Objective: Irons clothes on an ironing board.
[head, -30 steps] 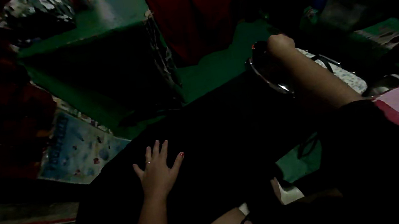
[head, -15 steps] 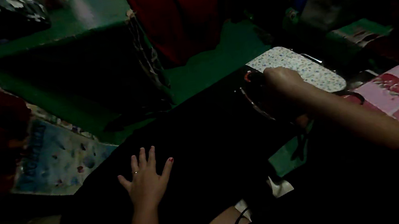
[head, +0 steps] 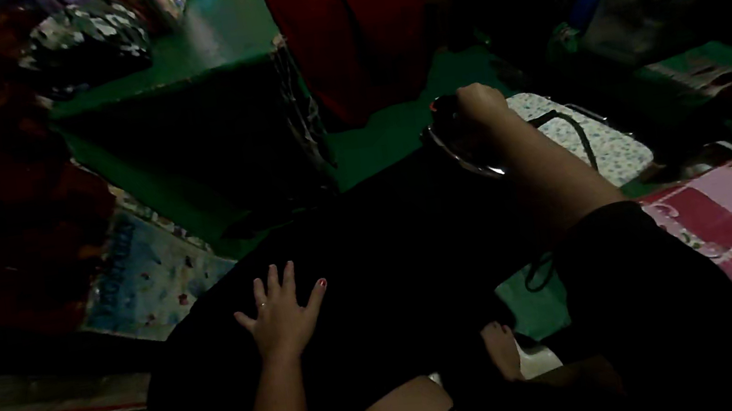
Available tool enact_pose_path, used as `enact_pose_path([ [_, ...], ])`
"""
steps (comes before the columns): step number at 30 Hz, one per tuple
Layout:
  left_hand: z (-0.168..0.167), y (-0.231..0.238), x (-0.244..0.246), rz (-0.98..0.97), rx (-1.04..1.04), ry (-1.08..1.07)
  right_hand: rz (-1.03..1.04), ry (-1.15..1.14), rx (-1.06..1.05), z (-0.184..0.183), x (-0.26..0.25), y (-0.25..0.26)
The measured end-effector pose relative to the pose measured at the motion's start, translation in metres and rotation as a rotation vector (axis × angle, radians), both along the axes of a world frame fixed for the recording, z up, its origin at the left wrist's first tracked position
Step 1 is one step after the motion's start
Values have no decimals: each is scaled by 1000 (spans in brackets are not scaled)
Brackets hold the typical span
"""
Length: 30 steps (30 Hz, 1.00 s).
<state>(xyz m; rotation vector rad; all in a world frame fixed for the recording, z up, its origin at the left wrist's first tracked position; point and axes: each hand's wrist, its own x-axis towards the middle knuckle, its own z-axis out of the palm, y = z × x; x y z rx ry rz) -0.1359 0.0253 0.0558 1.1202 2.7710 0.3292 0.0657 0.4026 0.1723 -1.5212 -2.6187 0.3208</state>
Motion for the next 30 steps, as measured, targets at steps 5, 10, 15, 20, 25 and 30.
enact_pose_path([
  [5, -2, -9, 11, 33, 54, -12, 323, 24, -20, -14, 6, 22],
  [10, -3, -31, 16, 132, 362, -67, 535, 32, -67, -14, 18, -19],
  [15, 17, -94, -2, 614, 498, 109, 821, 145, -19, -27, 20, -64],
  [20, 9, -174, -15, 962, 425, -87, 831, 139, -59, -17, -5, -106],
  [25, 5, -195, -12, 914, 421, -119, 954, 84, -90, -10, -40, -143],
  [30, 2, -187, -13, 945, 349, -107, 830, -10, -41, 0, -76, -183],
])
